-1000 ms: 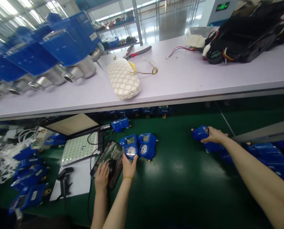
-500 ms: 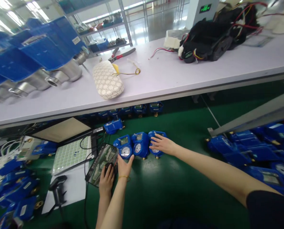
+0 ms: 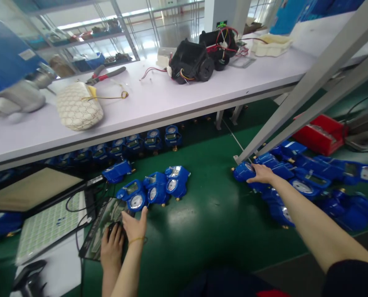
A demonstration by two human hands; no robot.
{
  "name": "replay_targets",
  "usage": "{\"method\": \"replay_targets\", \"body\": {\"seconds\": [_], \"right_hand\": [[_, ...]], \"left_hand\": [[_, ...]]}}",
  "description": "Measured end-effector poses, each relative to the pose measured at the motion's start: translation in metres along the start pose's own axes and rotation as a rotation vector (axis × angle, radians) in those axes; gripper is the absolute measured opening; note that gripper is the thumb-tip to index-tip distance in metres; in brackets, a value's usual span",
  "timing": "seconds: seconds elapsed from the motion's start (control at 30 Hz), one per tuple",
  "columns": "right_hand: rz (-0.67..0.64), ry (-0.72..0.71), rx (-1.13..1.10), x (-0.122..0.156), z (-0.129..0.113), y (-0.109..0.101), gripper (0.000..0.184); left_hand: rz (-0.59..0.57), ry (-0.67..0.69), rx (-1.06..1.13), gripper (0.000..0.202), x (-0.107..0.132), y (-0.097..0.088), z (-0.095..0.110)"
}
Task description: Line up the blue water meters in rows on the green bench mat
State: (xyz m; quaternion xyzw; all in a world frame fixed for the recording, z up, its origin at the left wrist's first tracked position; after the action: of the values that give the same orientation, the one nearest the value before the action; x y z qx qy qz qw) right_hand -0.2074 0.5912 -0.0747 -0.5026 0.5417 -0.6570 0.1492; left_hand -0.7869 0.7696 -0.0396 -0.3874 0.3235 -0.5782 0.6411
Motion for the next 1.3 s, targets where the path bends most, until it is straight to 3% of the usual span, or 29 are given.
{"method": "replay_targets", "body": {"seconds": [0.07,0.13,0.2,0.27,0.33,0.4,0.43,0.5,0.57,0.63,0.7,0.77,0.87,0.97,1.03,1.13,1.2,1.3], "right_hand": [[0.009,-0.097,0.023,-0.003,-0.009,0.0,0.085],[0.032,-0.23,0.055,0.005,-0.042,0.005,0.086],[0.059,-0.428,0.101,0.025,-0.091,0.017,0.087],[0.101,-0.705,0.164,0.057,-0.145,0.033,0.081],[0.167,-0.969,0.183,0.094,-0.189,0.046,0.064],[0.234,-1.086,0.132,0.128,-0.206,0.052,0.048],[0.273,-1.058,0.092,0.142,-0.202,0.052,0.048],[0.397,-0.841,-0.013,0.165,-0.171,0.046,0.052],[0.572,-0.448,-0.148,0.183,-0.112,0.041,0.056],[0.683,0.018,-0.28,0.194,-0.047,0.044,0.079],[0.528,0.394,-0.367,0.194,0.004,0.059,0.112],[0.263,0.565,-0.454,0.19,0.028,0.077,0.13],[0.069,0.594,-0.48,0.183,0.033,0.093,0.134],[0.108,0.6,-0.458,0.176,0.031,0.095,0.123],[0.154,0.556,-0.465,0.172,0.029,0.096,0.11],[0.201,0.389,-0.468,0.173,0.005,0.104,0.089],[0.197,0.253,-0.467,0.177,-0.029,0.114,0.076],[0.111,0.045,-0.483,0.174,-0.08,0.12,0.07]], "left_hand": [[0.101,0.048,-0.012,0.079,0.021,-0.006,0.024],[0.087,0.199,0.014,0.071,0.05,0.001,0.056],[-0.092,0.404,0.038,0.066,0.083,0.023,0.09],[-0.357,0.55,0.027,0.077,0.115,0.052,0.119],[-0.578,0.568,-0.025,0.098,0.14,0.078,0.134],[-0.701,0.469,-0.078,0.1,0.154,0.094,0.135],[-0.72,0.405,-0.095,0.092,0.157,0.098,0.132],[-0.682,0.303,-0.109,0.074,0.158,0.1,0.123],[-0.6,0.243,-0.112,0.063,0.156,0.098,0.118],[-0.545,0.193,-0.1,0.06,0.154,0.099,0.123],[-0.498,0.12,-0.066,0.058,0.148,0.105,0.136],[-0.441,0.063,-0.016,0.059,0.135,0.116,0.154],[-0.348,0.032,0.028,0.065,0.111,0.133,0.18],[-0.289,0.065,0.018,0.075,0.097,0.142,0.198],[-0.252,0.118,-0.007,0.08,0.102,0.141,0.207],[-0.2,0.258,-0.002,0.075,0.136,0.132,0.218],[-0.337,0.286,0.067,0.072,0.171,0.132,0.217],[-0.75,0.106,0.188,0.086,0.219,0.146,0.195]]}}
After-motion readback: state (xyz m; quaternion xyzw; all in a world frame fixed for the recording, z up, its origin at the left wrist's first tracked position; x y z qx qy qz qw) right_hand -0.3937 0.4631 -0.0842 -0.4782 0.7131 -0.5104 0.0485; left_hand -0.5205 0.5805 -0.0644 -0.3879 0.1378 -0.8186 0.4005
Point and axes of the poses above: each hand's wrist, its own x-axis away from the middle knuckle, its own y-axis out of the palm, z = x × y, the point moved 3 cm from there along -x, towards the middle knuckle, and after that the axes turned 6 degrees about -z, right-handed, at the moved point
